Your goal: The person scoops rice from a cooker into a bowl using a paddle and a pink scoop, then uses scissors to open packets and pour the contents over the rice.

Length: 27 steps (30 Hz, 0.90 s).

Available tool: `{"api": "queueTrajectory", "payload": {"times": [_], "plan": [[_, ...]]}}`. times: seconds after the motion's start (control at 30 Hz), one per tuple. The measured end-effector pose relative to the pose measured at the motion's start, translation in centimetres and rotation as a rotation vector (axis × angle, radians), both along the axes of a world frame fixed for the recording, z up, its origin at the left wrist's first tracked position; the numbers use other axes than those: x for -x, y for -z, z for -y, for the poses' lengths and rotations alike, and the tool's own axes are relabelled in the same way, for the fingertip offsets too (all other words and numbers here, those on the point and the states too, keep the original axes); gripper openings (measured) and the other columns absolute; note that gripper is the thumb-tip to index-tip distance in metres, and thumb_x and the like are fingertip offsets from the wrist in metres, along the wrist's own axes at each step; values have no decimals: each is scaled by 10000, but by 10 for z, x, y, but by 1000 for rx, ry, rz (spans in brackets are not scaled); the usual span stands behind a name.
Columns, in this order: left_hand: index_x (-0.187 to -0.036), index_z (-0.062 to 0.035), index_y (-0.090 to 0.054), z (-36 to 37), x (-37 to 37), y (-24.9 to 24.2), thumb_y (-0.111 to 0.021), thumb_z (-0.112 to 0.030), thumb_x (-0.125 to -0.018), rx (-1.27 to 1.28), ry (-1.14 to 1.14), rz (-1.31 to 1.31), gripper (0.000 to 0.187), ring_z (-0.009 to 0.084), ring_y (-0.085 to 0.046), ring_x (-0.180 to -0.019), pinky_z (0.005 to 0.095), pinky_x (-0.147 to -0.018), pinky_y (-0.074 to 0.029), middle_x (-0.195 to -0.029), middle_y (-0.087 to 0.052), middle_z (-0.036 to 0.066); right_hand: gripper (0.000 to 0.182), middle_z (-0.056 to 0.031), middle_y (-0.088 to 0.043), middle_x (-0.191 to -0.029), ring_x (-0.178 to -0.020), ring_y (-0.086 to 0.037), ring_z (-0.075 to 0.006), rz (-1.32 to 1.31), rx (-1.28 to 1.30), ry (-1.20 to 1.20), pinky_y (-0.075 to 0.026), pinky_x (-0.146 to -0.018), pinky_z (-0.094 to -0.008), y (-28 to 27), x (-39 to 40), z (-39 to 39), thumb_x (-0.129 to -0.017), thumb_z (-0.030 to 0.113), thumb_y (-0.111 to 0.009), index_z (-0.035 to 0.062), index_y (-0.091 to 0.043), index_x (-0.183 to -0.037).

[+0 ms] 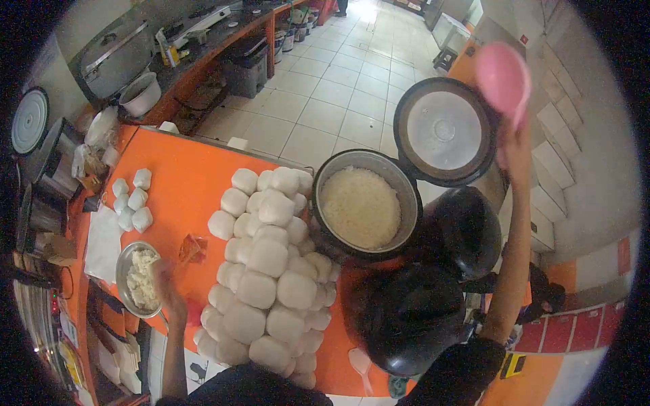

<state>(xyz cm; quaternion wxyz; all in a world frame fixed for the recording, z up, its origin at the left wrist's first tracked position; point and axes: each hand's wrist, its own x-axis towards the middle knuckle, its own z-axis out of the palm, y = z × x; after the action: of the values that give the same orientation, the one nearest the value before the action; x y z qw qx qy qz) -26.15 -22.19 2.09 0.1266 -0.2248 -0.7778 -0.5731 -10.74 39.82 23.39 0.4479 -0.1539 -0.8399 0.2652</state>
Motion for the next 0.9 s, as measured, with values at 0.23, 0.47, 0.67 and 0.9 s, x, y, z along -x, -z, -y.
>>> {"api": "queueTrajectory", "payload": {"times": [0.23, 0.47, 0.67, 0.9], "plan": [[-1151, 23, -472, -212, 19, -21, -404, -54, -883, 8, 656, 153, 287, 309, -490, -1045, 350, -920, -367, -1116, -504, 184, 209, -262, -578, -843, -809, -575, -405, 1281, -408, -97, -458, -701, -483, 100, 22, 106, -698, 56, -511, -48, -514, -880], [-1278, 95, -323, -307, 22, 33, -271, -309, -959, -34, 431, 366, 517, 368, -304, -1256, 388, -1048, -215, -1313, -355, 271, 322, -302, -573, -911, -866, -588, -421, 1260, -158, 179, -478, -741, -474, 143, 60, 119, -758, 82, -531, -48, -377, -1009], [-1321, 20, -316, -307, 18, 24, -222, -398, -960, -192, 486, 442, 560, 299, -342, -1247, 349, -1035, -237, -1312, -403, 192, 301, -306, -573, -859, -801, -586, -440, 1291, -206, 46, -479, -687, -484, 164, 63, 85, -775, 107, -484, -85, -407, -994], [-1317, -2, -347, -312, 28, 39, -256, -339, -965, -208, 488, 588, 496, 271, -351, -1242, 334, -1037, -240, -1333, -394, 157, 326, -224, -596, -700, -602, -621, -350, 1472, 3, -81, -499, -534, -410, 161, 67, 82, -782, 146, -483, -117, -465, -976]]}}
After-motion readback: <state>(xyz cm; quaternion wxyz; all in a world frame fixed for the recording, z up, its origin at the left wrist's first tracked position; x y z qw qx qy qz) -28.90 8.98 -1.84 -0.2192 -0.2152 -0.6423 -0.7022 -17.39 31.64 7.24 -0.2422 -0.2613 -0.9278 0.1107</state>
